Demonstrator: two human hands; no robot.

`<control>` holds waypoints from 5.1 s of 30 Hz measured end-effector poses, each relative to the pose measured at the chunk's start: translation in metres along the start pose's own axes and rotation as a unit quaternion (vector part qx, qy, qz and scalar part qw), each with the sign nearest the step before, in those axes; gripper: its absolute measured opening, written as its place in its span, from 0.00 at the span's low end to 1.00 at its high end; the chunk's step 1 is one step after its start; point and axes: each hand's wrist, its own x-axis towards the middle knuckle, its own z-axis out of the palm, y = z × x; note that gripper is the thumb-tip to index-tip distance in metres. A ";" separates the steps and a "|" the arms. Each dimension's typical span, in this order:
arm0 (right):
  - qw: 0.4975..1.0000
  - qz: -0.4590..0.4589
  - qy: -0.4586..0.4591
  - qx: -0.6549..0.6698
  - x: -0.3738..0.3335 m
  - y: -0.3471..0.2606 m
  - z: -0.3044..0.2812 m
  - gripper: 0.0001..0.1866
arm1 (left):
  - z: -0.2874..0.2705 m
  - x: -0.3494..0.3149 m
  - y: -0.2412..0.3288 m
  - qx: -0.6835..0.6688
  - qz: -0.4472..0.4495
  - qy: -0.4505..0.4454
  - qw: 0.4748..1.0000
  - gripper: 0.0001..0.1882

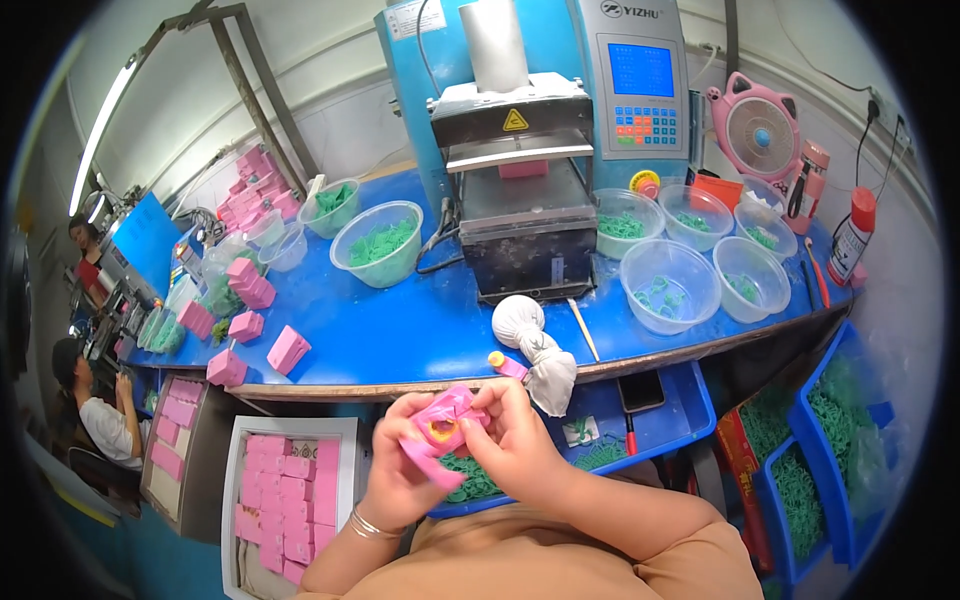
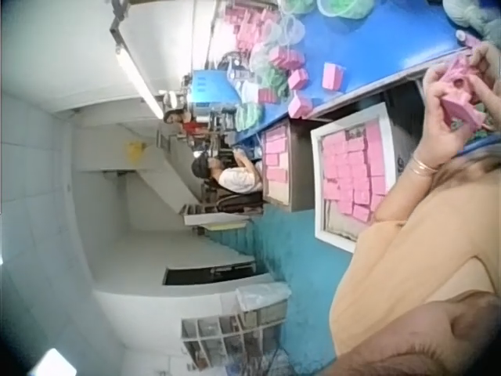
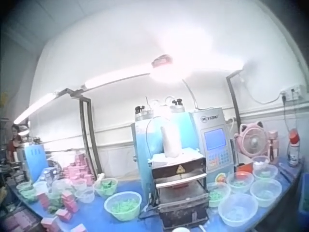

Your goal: Assembling and refining small green wax models for casting at a production workstation.

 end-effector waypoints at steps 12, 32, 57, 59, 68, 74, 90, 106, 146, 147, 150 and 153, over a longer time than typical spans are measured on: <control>0.820 -0.212 -0.357 -0.395 0.018 -0.058 -0.017 0.16 | -0.013 -0.012 -0.006 -0.399 -0.426 -0.254 0.772 0.50; 0.813 -0.311 -0.188 -0.454 0.014 -0.010 -0.002 0.27 | 0.003 -0.006 0.006 -0.259 -0.289 0.173 0.905 0.35; 0.869 -0.249 -0.134 -0.406 0.022 -0.007 0.007 0.08 | -0.007 -0.004 -0.007 -0.318 -0.293 0.140 0.891 0.21; 0.860 -0.252 -0.123 -0.425 0.021 -0.011 0.009 0.08 | -0.011 -0.008 -0.009 -0.283 -0.289 0.130 0.906 0.23; 0.756 -0.303 -0.108 -0.570 0.004 -0.025 0.034 0.09 | -0.012 0.002 0.002 0.062 -0.208 0.070 0.974 0.30; 0.761 -0.346 -0.047 -0.546 0.018 -0.030 0.021 0.14 | -0.018 -0.005 -0.028 0.116 -0.137 0.141 0.974 0.23; 0.756 -0.152 -0.201 -0.604 0.008 -0.023 -0.007 0.17 | -0.007 0.004 -0.024 -0.248 -0.250 0.326 0.877 0.34; 0.967 -0.163 0.001 -0.197 0.003 -0.029 -0.010 0.14 | -0.032 -0.012 -0.032 -0.358 -0.198 0.137 0.902 0.37; 0.714 -0.238 -0.275 -0.599 0.016 -0.040 -0.021 0.09 | -0.012 -0.017 -0.005 0.475 0.079 -0.033 0.876 0.28; 0.709 -0.225 -0.294 -0.600 0.014 -0.044 -0.019 0.09 | -0.010 -0.015 -0.002 0.479 0.074 -0.048 0.873 0.28; 0.708 -0.206 -0.314 -0.598 0.008 -0.044 -0.018 0.13 | -0.012 -0.017 -0.009 0.483 0.062 -0.069 0.871 0.29; 0.733 -0.171 -0.317 -0.577 0.003 -0.045 -0.017 0.14 | -0.012 -0.019 -0.012 0.482 0.047 -0.069 0.872 0.30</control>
